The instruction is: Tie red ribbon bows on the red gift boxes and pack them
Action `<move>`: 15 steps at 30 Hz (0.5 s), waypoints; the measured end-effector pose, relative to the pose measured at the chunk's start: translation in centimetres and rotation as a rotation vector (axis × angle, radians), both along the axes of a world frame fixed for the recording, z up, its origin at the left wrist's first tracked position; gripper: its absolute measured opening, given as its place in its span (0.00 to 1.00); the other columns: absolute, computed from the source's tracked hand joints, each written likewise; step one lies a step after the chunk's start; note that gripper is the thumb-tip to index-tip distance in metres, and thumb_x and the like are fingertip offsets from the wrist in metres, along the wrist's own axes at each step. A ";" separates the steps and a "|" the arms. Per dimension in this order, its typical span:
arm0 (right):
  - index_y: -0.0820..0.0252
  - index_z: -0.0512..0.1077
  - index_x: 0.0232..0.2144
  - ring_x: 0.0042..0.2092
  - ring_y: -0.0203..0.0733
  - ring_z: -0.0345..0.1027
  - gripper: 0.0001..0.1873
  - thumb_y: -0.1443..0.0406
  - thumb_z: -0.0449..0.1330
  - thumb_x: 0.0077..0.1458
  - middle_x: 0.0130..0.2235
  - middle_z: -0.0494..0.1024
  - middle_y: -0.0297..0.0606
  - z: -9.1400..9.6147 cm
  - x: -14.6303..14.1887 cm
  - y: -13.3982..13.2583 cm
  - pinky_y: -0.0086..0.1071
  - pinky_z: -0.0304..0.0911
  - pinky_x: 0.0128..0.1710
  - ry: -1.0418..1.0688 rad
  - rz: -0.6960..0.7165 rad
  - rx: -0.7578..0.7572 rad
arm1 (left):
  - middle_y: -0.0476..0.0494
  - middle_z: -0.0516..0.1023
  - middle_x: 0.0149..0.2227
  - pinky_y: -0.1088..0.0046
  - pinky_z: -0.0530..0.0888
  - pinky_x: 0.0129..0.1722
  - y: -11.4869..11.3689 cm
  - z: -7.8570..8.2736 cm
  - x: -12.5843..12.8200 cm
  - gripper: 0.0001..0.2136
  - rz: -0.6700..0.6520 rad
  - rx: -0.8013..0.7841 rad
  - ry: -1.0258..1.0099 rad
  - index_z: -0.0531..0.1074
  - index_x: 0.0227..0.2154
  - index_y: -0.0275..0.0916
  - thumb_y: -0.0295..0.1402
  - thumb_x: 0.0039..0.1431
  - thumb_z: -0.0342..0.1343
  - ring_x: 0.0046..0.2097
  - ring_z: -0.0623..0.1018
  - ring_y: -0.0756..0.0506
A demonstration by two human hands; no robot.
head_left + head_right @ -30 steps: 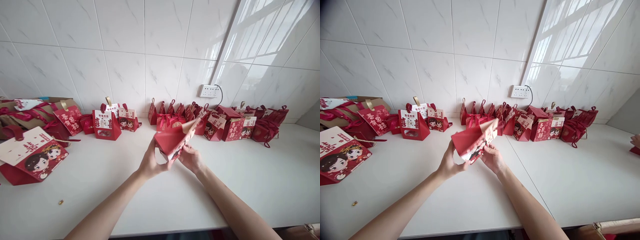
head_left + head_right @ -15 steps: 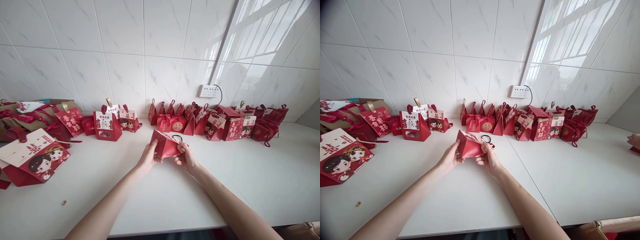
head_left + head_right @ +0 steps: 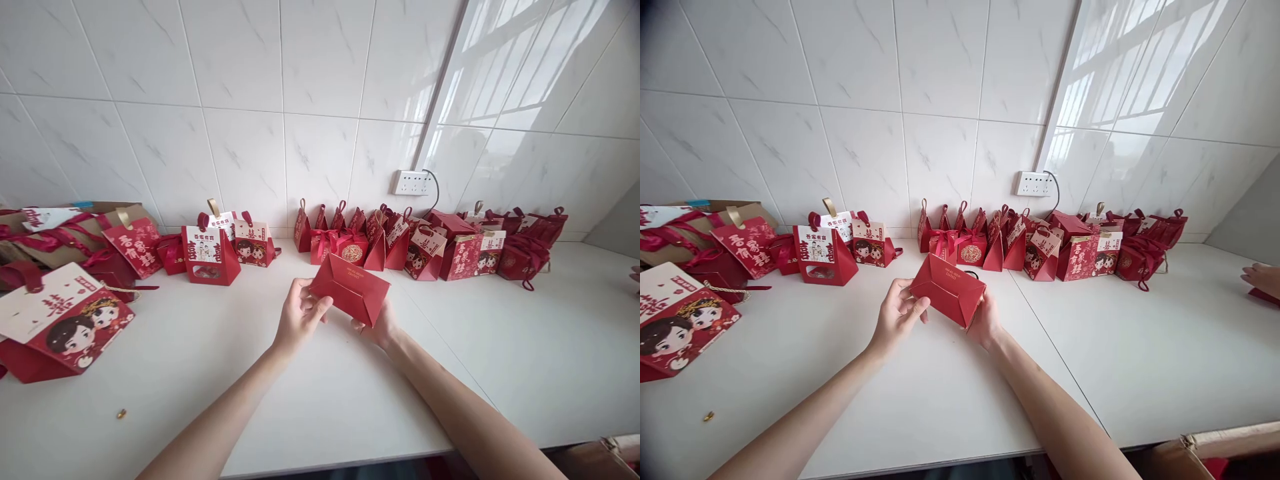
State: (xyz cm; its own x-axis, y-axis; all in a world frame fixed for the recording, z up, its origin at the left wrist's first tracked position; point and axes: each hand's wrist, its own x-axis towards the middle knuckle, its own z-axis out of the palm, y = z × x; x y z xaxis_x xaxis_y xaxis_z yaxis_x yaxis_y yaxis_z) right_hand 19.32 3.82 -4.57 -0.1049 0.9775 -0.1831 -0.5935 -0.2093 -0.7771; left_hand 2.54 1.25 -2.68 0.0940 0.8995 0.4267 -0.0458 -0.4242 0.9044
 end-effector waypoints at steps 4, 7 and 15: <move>0.56 0.64 0.26 0.14 0.32 0.56 0.12 0.54 0.54 0.46 0.15 0.64 0.27 0.2 -0.1 0.5 0.24 0.50 0.10 -0.063 -0.013 0.051 | 0.51 0.73 0.29 0.74 0.72 0.25 1.5 -1.1 -0.8 0.16 0.061 0.009 0.070 0.60 0.35 0.40 0.45 0.52 0.56 0.21 0.72 0.53; 0.57 0.61 0.28 0.13 0.31 0.57 0.11 0.55 0.52 0.48 0.17 0.64 0.26 2.0 0.3 0.9 0.23 0.51 0.09 -0.158 -0.068 0.073 | 0.55 0.70 0.25 0.74 0.71 0.22 2.8 -1.9 -1.6 0.17 0.153 -0.044 0.084 0.62 0.35 0.40 0.46 0.49 0.54 0.20 0.71 0.53; 0.60 0.64 0.36 0.15 0.34 0.64 0.11 0.58 0.53 0.57 0.22 0.72 0.30 16.2 13.6 -4.7 0.22 0.53 0.09 -0.710 -0.253 0.249 | 0.55 0.71 0.21 0.76 0.71 0.24 3.5 -0.9 -2.0 0.11 0.235 -0.152 0.394 0.69 0.27 0.41 0.41 0.41 0.52 0.22 0.72 0.52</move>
State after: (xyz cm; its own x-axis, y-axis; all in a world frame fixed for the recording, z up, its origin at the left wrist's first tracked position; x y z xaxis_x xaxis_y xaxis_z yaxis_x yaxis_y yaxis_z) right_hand 32.91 -0.89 11.60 0.1861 0.9770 0.1039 0.0556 0.0951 -0.9939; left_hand 0.50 4.73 -3.53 0.0086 0.9652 0.2614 0.3942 -0.2435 0.8862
